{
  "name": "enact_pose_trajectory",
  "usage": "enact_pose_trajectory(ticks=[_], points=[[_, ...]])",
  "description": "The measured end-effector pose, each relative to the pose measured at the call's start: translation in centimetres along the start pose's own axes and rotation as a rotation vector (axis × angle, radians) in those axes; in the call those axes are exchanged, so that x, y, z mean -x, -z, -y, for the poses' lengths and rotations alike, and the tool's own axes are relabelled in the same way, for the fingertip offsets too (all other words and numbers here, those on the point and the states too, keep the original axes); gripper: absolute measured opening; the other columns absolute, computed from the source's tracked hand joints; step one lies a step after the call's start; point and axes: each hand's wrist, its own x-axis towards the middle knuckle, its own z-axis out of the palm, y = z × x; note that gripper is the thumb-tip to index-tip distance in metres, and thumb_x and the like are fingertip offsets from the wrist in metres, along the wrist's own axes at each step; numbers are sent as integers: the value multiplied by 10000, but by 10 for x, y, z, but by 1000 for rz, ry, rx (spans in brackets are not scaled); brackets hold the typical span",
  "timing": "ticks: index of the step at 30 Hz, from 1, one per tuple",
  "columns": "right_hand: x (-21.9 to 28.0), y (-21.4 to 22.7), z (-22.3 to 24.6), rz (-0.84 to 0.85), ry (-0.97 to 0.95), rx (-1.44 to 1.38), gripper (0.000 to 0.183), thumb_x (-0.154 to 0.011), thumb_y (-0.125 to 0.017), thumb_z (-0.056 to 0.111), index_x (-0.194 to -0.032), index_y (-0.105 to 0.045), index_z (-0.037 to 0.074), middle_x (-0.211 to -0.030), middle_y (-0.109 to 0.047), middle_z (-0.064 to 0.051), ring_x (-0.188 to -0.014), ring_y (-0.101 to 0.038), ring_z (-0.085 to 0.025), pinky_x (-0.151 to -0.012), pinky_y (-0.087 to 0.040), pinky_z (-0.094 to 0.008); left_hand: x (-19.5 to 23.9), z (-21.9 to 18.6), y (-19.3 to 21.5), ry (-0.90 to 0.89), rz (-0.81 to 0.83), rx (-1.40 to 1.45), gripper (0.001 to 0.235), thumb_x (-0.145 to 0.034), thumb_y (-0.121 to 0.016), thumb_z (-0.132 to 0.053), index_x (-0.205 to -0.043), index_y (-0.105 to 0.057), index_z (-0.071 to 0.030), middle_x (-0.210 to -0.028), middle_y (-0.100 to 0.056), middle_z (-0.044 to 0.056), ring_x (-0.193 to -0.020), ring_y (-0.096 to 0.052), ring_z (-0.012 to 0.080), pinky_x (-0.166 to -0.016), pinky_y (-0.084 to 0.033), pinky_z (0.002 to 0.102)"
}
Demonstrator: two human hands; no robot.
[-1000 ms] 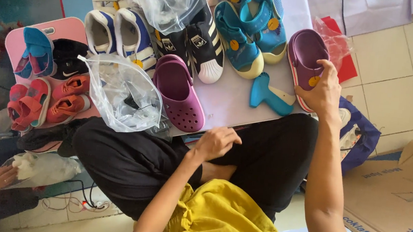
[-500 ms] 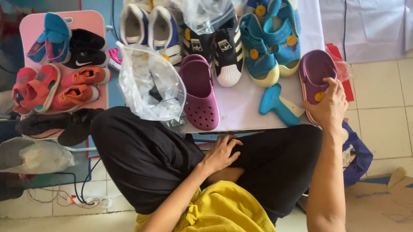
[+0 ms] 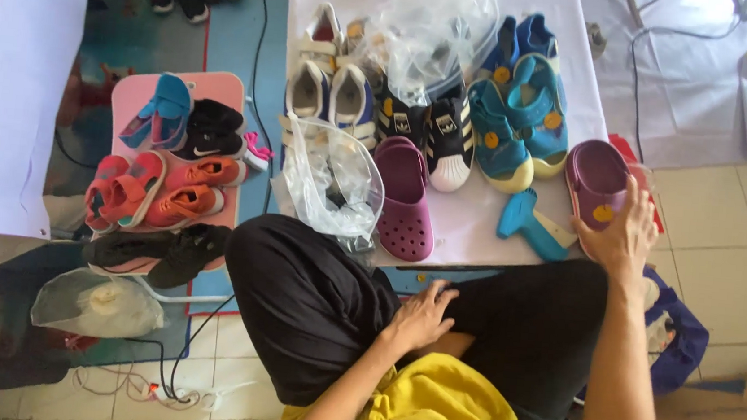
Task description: The person sits on the floor and attaches a small yellow charm to a purple clog-style shoe using a needle and thread. They then pick up a plastic bag containing a black shoe and begin to open it.
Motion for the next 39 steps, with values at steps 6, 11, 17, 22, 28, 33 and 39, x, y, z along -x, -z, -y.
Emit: enact_pose_trajectory(ticks=[6,11,17,22,28,33,39], points=[[62,17,22,-365,33,-40,744,-904,-748,225,-1507,-379,-9,-1475,-463,-317,-1273,-517,-472,-978,-432,-562,25,-6,30,-166,-112,78,382,-905,-611,-120,-1271,-564,-19,-1387,-454,170,-1126,-565,343,-950,-506,426],[101,21,34,-365,11,-249,513,-877,-702,-20,-1349,-503,-25,-1384,-489,-261,-1240,-490,-431,-985,-446,-516,37,-17,86,-342,-306,200,252,-897,-571,54,-1132,-626,-18,-1282,-553,126,-979,-610,218,-951,-570,314],[104,4,14,-282,-9,-235,174,-946,-680,-8,-1117,-710,-26,-1071,-715,-119,-957,-641,-285,-1018,-425,-382,42,-21,182,-207,-635,10,338,-839,-633,42,-1128,-670,-130,-1198,-611,23,-995,-591,168,-927,-529,297],[103,-1,10,-246,0,-176,143,-937,-698,7,-1074,-739,9,-1013,-717,-95,-907,-638,-254,-1007,-407,-366,23,1,230,-102,-781,-331,253,-889,-645,37,-1110,-662,-86,-1257,-578,43,-951,-606,163,-844,-553,271],[103,0,10,-252,8,-160,134,-932,-698,-9,-1056,-738,26,-1050,-729,-81,-919,-640,-258,-1001,-418,-363,-1,22,249,292,-620,-230,154,-894,-663,-58,-1040,-690,-15,-1076,-661,80,-837,-677,274,-753,-534,374],[102,1,12,-242,-11,-184,135,-928,-686,-6,-1047,-740,26,-1044,-726,-82,-892,-627,-250,-998,-407,-361,5,33,225,374,-588,-225,164,-854,-703,-51,-1015,-679,-37,-1064,-642,45,-804,-666,239,-747,-538,348],[101,4,15,-236,-14,-190,133,-928,-688,-13,-1042,-742,29,-1047,-726,-81,-898,-633,-251,-1006,-419,-360,15,29,224,349,-659,-205,124,-835,-744,-48,-918,-652,-55,-1033,-633,12,-803,-655,221,-750,-527,343]])
